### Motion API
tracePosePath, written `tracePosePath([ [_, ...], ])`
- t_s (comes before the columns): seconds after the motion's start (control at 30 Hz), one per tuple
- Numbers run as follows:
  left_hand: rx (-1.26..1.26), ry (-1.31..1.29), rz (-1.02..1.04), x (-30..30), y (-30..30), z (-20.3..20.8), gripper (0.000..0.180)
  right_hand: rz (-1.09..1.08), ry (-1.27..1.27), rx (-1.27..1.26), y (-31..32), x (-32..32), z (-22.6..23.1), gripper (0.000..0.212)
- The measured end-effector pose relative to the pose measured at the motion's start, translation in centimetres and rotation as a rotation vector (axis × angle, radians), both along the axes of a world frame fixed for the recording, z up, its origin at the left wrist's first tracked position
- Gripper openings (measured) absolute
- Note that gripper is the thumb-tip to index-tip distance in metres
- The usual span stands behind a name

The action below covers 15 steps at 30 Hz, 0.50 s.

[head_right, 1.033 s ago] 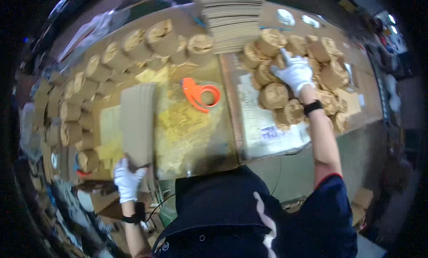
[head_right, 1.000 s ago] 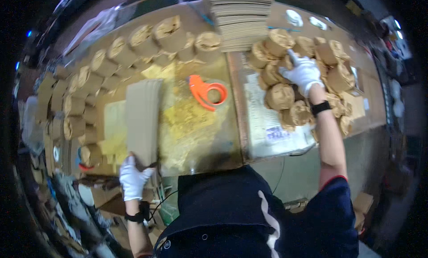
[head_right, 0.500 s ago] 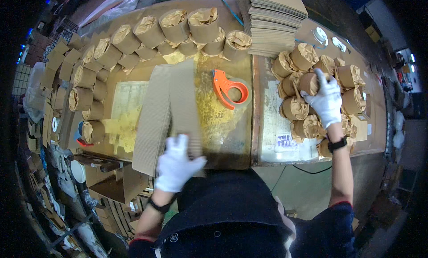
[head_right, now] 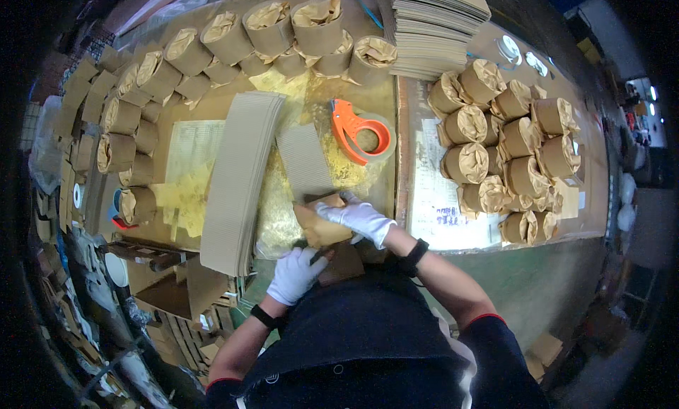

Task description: Wrapping and taping products with protective cardboard and adhesive tape.

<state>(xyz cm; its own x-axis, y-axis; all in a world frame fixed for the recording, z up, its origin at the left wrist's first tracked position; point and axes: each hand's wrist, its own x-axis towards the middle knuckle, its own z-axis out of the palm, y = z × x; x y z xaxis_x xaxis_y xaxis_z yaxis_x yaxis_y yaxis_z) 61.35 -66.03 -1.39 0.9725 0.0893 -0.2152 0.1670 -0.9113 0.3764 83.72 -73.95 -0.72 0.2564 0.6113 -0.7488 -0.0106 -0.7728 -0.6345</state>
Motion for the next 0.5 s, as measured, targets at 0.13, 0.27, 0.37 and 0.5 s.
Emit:
tracePosePath([
  [0.13,0.161,-0.514,0.148,3.1,4.1,3.0,0.029,0.449,-0.474,-0.132,2.5,2.7,0.9,0.098],
  [0.27,-0.737,-0.636,0.686,6.7,5.8,-1.8,0.02,0.139,-0.734,0.276,5.8,2.7,-1.6,0.074],
  [0.37,-1.444,-0.604,1.184,9.1,5.7,-4.5,0.02,0.143,-0.632,0.505,6.3,4.0,-5.4,0.058],
  [0.5,-0.961,-0.804,1.084,9.0,4.4,-6.3,0.031,-0.016,-0.345,0.583,5.8,2.3,-5.6,0.055],
])
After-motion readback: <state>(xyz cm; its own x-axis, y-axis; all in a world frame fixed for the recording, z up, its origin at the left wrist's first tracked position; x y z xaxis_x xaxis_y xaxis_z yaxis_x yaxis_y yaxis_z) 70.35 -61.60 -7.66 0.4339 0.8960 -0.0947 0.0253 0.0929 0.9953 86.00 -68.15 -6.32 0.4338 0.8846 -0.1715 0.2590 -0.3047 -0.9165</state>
